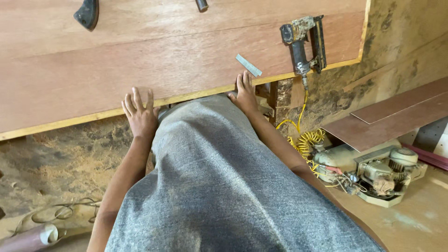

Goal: The person uses a pneumatic nail gun to fasten thin wooden trim strips along the edges of plywood panels on a workbench. They reposition the panels, measure with a tape measure, press trim into place, and nail along the edges, then move a finished panel aside.

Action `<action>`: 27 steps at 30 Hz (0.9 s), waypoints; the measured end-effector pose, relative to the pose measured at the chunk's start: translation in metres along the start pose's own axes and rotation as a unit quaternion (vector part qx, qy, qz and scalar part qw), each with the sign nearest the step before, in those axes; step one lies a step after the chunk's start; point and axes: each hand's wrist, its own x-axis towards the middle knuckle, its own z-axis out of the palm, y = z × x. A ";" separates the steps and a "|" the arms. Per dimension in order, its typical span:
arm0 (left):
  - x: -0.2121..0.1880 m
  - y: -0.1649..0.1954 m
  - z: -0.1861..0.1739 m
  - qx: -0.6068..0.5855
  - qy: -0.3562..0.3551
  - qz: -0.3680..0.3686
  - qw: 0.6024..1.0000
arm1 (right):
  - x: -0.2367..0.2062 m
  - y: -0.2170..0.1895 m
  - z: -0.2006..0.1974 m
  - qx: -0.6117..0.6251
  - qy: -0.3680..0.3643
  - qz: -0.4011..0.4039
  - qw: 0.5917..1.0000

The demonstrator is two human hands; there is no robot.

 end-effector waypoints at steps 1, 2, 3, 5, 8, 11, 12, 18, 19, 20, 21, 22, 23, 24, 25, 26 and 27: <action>0.001 0.000 0.000 -0.004 -0.013 -0.006 1.000 | 0.000 0.000 0.000 0.001 -0.002 0.001 1.000; 0.002 0.000 -0.001 0.008 -0.027 -0.008 1.000 | 0.000 0.000 0.000 -0.003 -0.004 0.001 1.000; 0.004 0.000 -0.001 0.020 -0.040 -0.008 0.999 | 0.001 0.000 0.000 -0.007 -0.006 0.001 1.000; 0.006 -0.001 -0.002 0.030 -0.069 -0.013 0.997 | 0.000 -0.001 0.000 -0.012 -0.005 0.001 1.000; 0.007 0.000 -0.004 0.023 -0.096 -0.021 0.995 | 0.000 -0.003 0.000 -0.014 -0.002 0.002 1.000; 0.008 0.002 -0.006 0.017 -0.090 -0.020 0.996 | -0.001 -0.004 -0.001 -0.009 -0.004 0.008 1.000; 0.009 0.004 -0.008 0.017 -0.094 -0.020 0.995 | -0.001 -0.005 -0.002 0.001 -0.007 0.016 1.000; 0.012 0.009 -0.019 -0.023 -0.033 -0.010 0.999 | -0.001 -0.009 -0.008 0.027 -0.009 0.036 0.999; 0.010 0.008 -0.018 -0.039 -0.006 -0.004 0.999 | -0.003 -0.010 -0.009 0.029 -0.012 0.041 0.999; 0.006 0.006 -0.017 -0.107 0.029 -0.025 0.994 | -0.004 -0.010 -0.010 0.037 -0.004 0.029 0.999; 0.000 0.003 -0.015 -0.174 0.061 -0.045 0.982 | -0.006 -0.009 -0.011 0.046 0.002 0.020 0.999; -0.004 -0.002 -0.011 -0.241 0.092 -0.067 0.964 | -0.007 -0.009 -0.013 0.054 0.008 0.010 0.998; -0.013 -0.005 -0.007 -0.300 0.110 -0.199 0.927 | -0.008 -0.008 -0.014 0.069 0.014 0.005 0.998; -0.018 -0.009 -0.003 -0.334 0.141 -0.314 0.878 | -0.008 -0.007 -0.016 0.085 0.023 -0.004 0.996; -0.021 -0.016 -0.001 -0.372 0.149 -0.413 0.818 | -0.007 -0.007 -0.018 0.102 0.033 -0.015 0.994; -0.020 -0.024 0.001 -0.428 0.131 -0.478 0.756 | -0.006 -0.007 -0.020 0.141 0.031 0.008 0.989; -0.014 -0.033 0.003 -0.485 0.106 -0.533 0.685 | -0.007 -0.006 -0.023 0.176 0.023 0.031 0.984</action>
